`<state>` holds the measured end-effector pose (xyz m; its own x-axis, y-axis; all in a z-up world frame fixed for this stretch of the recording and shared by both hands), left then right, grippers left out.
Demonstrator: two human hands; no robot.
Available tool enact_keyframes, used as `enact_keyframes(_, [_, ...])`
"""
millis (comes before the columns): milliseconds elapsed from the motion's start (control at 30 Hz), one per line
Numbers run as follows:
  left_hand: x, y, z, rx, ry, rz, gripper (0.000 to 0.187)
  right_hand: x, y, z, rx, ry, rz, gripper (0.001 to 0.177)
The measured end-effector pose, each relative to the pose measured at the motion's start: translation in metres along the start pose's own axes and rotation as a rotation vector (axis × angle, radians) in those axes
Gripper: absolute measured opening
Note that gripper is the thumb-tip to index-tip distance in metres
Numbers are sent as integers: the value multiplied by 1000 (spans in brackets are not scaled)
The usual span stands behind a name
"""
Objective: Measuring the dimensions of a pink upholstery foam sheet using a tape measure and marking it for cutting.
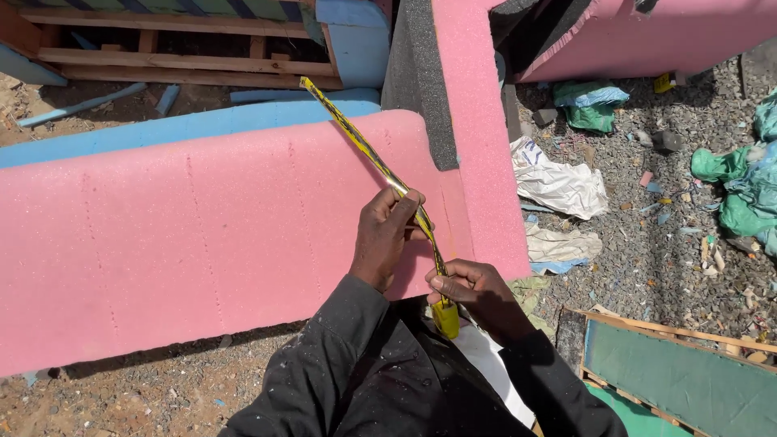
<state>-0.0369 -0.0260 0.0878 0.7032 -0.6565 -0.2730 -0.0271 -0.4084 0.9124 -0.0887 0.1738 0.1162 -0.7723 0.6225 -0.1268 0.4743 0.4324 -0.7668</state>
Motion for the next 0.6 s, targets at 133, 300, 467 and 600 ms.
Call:
enact_keyframes(133, [4, 38, 4, -104, -23, 42, 36, -16, -9, 19, 80, -19, 32, 26])
enact_keyframes(300, [25, 63, -1, -154, -9, 53, 31, -44, -18, 52, 240, -28, 41, 30])
enact_keyframes(467, [75, 5, 19, -157, -41, 115, 32, -76, -30, 78, 271, 28, -124, 33])
enact_keyframes(600, [92, 10, 16, -125, -7, 87, 34, -92, -36, 96, 206, 129, -268, 37])
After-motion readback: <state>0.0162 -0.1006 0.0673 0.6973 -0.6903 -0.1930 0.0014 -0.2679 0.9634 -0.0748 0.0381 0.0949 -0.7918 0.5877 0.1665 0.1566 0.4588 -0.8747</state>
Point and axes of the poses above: each hand's wrist, its own z-axis towards the middle knuckle, its own x-axis out of the back of the hand, y = z × x, the point moved 3 cm from there along z, towards the middle knuckle, and after that the axes turned 6 degrees about -x, right-handed, at the moved point
